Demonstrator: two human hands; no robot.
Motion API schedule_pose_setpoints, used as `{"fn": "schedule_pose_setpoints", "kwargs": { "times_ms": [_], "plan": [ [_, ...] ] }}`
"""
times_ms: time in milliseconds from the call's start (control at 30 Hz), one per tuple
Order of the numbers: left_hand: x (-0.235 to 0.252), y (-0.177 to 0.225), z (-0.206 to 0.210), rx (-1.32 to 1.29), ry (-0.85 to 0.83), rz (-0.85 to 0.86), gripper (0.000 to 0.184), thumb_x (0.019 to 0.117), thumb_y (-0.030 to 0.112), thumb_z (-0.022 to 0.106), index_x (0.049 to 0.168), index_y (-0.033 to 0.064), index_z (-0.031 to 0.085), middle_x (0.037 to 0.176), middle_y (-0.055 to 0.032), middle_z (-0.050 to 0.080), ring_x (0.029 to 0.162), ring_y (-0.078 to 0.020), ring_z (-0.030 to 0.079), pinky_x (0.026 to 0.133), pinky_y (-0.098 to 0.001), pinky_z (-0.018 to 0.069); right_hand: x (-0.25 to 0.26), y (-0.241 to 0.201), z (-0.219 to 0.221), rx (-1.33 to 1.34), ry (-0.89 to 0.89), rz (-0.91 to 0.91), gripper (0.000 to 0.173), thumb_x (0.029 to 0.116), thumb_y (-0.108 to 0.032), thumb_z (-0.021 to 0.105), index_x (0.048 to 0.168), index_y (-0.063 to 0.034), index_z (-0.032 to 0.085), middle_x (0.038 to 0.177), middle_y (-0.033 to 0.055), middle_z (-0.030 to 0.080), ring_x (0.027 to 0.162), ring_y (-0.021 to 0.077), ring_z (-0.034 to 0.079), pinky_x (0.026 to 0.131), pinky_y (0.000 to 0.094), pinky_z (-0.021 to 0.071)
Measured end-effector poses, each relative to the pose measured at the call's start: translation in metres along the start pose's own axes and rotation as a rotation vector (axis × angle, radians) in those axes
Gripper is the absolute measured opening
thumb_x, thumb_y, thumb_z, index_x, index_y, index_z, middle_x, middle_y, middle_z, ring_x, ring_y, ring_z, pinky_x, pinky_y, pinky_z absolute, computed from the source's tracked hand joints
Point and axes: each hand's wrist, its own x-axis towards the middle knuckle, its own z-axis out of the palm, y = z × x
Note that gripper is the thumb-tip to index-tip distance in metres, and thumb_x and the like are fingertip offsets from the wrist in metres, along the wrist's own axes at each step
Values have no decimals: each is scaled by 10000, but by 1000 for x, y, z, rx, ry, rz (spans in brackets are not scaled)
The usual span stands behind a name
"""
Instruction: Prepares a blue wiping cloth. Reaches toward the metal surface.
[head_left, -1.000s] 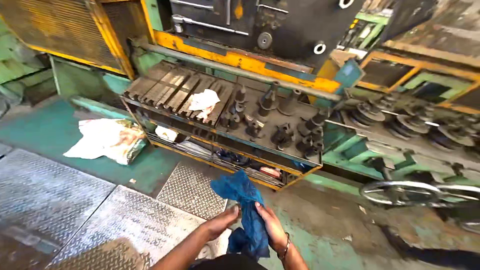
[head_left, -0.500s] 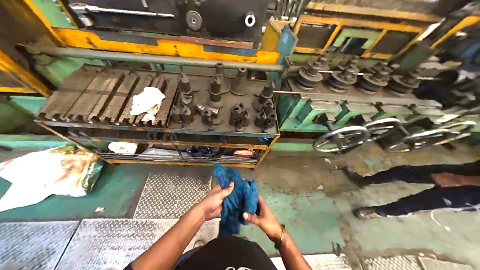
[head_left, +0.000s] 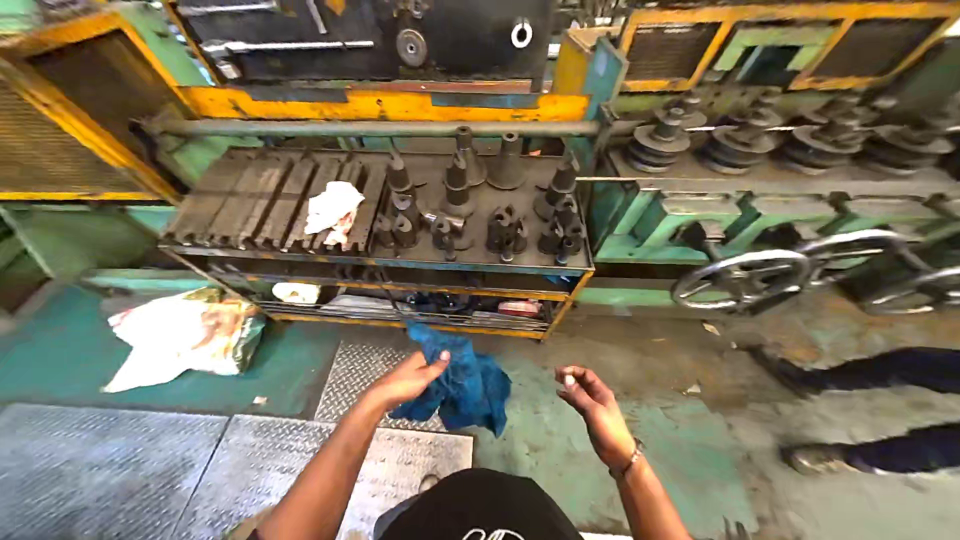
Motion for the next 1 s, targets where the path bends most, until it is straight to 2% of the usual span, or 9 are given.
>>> {"fn": "schedule_pose_setpoints", "kwargs": {
  "times_ms": [167,233,300,367,467,567,767,900,1000],
  "plan": [
    [-3,26,13,199,-314,137,524,1056,486,514,1328,50,614,1204,-118,708,1126,-170,682,1041,-433,539,14,-20,77,-336,-418,-176,1127,729,-483,898,1621,-173,283,1626,45,390,1483,197,396,1198,463,418],
    [-2,34,17,162,-349,164,492,1055,455,533,1304,40,625,1178,-106,716,1103,-156,689,1031,-416,546,17,-26,107,-349,-530,-179,1013,748,-426,903,1565,-134,381,1486,46,552,1355,143,537,1147,406,475],
    [2,33,15,136,-268,194,450,1032,431,595,1230,32,655,1090,-90,741,1015,-151,718,966,-404,584,21,-34,125,-377,-564,-118,531,840,-401,835,1241,-93,673,1105,12,753,1030,103,714,959,370,599],
    [5,22,3,116,-223,220,416,942,344,741,1210,34,670,1074,-77,755,999,-156,731,951,-404,603,21,-42,129,-323,-529,-51,310,970,-359,696,1076,-69,729,947,32,765,889,135,737,855,380,620],
    [3,-13,-8,245,-355,199,571,780,279,881,1233,16,654,1115,-105,741,1045,-194,713,988,-453,579,16,-50,119,-44,-337,5,274,1036,-244,601,1102,6,692,959,127,751,891,219,738,845,414,625],
    [1,-61,-8,257,-424,218,368,923,296,767,1141,7,702,1024,-121,736,935,-198,708,901,-448,581,12,-59,99,109,-193,50,287,1063,-217,547,1121,36,667,949,178,737,867,258,734,817,437,625],
    [-27,-51,-32,-546,-201,194,342,982,321,616,1220,81,659,1100,-81,731,1001,-174,706,929,-393,582,-16,-71,72,154,-233,172,318,1070,-250,529,1174,30,638,1003,191,730,906,272,731,832,455,622],
    [0,-66,-19,-1004,-207,431,746,939,718,507,1516,246,491,1328,-58,676,1029,-158,698,846,-332,597,-37,-102,87,791,-192,198,320,1070,-245,483,1261,-17,601,1112,216,702,1018,291,712,889,493,603],
    [4,-106,28,-981,-416,233,1079,724,949,502,1435,141,578,1349,-124,666,1219,-262,645,1026,-472,535,-32,-105,90,973,-139,163,409,1101,-311,363,1309,-29,572,1177,222,684,1084,307,694,930,512,584]
  ]
}}
